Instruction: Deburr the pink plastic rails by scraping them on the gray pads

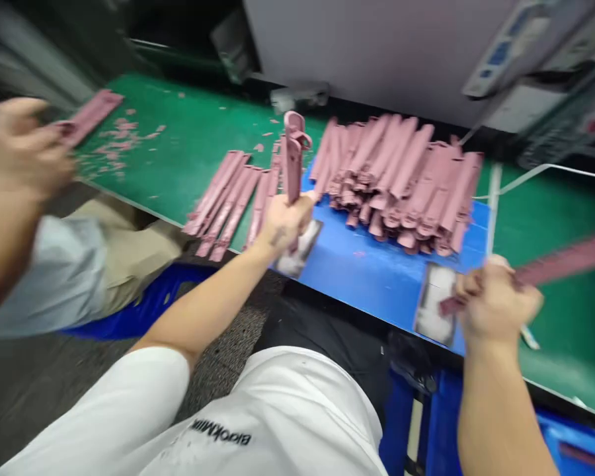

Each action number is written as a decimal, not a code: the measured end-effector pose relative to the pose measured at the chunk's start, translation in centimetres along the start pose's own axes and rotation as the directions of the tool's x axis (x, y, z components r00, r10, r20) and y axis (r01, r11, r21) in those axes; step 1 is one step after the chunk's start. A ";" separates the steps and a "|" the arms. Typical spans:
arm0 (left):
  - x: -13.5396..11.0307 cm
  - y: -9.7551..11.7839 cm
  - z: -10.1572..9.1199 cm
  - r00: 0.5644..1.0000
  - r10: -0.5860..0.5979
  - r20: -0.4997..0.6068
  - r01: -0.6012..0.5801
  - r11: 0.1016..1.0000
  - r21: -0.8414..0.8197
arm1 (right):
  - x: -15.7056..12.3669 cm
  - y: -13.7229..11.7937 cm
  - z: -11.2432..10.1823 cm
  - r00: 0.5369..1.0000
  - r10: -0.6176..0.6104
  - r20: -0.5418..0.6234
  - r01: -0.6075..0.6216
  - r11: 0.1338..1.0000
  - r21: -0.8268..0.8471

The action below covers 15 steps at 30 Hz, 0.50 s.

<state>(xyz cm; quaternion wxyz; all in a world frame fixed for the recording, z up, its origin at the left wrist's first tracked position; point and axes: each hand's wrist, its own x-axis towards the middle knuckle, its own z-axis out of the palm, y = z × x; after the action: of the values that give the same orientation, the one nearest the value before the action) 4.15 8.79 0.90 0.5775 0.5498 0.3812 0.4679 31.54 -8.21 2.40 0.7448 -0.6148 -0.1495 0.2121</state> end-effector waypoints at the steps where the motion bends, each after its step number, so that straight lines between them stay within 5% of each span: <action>1: 0.3 0.0 -0.2 1.000 -0.002 -0.001 0.002 1.000 0.026 | 0.6 0.1 -0.1 0.994 -0.094 0.060 0.097 0.995 -0.038; 5: 1.4 -0.1 0.1 0.969 0.187 -0.163 -0.205 0.973 -0.104 | 2.7 1.3 -0.4 0.952 -0.298 -0.073 0.299 0.954 0.002; 9: 0.8 -0.1 0.7 0.983 0.115 -0.145 -0.130 0.986 -0.100 | 1.8 2.1 -1.8 0.951 -0.257 0.172 0.265 0.964 -0.024; 15: -0.3 0.1 0.8 0.949 0.257 -0.184 -0.280 0.953 -0.115 | 2.1 2.7 -3.0 0.901 -0.424 0.087 0.424 0.905 0.023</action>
<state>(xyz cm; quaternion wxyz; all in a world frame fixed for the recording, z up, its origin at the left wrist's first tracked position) 4.80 8.24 1.01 0.5113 0.5136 0.3162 0.6122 34.40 -9.29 -0.92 0.7665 -0.5562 -0.3126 0.0728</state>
